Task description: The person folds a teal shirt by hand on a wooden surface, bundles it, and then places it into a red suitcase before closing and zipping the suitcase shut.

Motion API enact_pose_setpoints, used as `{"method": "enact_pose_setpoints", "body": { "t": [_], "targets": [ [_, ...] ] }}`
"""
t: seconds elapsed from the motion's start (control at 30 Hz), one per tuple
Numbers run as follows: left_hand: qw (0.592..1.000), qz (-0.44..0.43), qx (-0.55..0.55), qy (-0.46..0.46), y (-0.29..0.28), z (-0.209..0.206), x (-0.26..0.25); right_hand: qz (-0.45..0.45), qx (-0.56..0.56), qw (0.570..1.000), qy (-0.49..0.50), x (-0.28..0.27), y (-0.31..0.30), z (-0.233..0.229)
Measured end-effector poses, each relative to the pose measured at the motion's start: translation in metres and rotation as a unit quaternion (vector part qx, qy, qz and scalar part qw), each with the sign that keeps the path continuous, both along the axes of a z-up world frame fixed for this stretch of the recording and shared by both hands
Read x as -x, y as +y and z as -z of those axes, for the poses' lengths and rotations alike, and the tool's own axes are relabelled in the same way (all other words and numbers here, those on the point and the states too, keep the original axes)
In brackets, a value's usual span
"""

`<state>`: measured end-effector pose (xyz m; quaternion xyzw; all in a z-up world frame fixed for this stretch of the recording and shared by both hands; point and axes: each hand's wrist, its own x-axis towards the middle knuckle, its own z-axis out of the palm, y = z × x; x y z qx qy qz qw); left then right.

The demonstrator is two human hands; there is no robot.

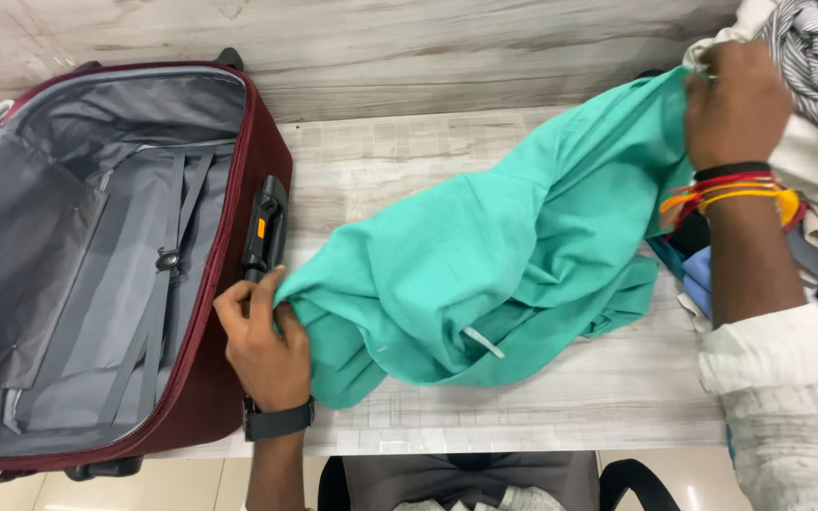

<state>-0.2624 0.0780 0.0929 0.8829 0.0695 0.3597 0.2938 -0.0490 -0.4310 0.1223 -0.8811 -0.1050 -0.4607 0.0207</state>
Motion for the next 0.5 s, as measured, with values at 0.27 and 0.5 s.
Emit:
{"method": "enact_pose_setpoints", "body": {
  "t": [0.27, 0.5],
  "targets": [
    [0.991, 0.082, -0.078, 0.067, 0.008, 0.041, -0.005, -0.321, -0.002, 0.815, 0.482, 0.141, 0.143, 0.07],
    [0.944, 0.13, -0.161, 0.258, -0.016, 0.1, -0.033, -0.272, -0.082, 0.812, 0.51, 0.143, 0.09, 0.07]
  ]
}}
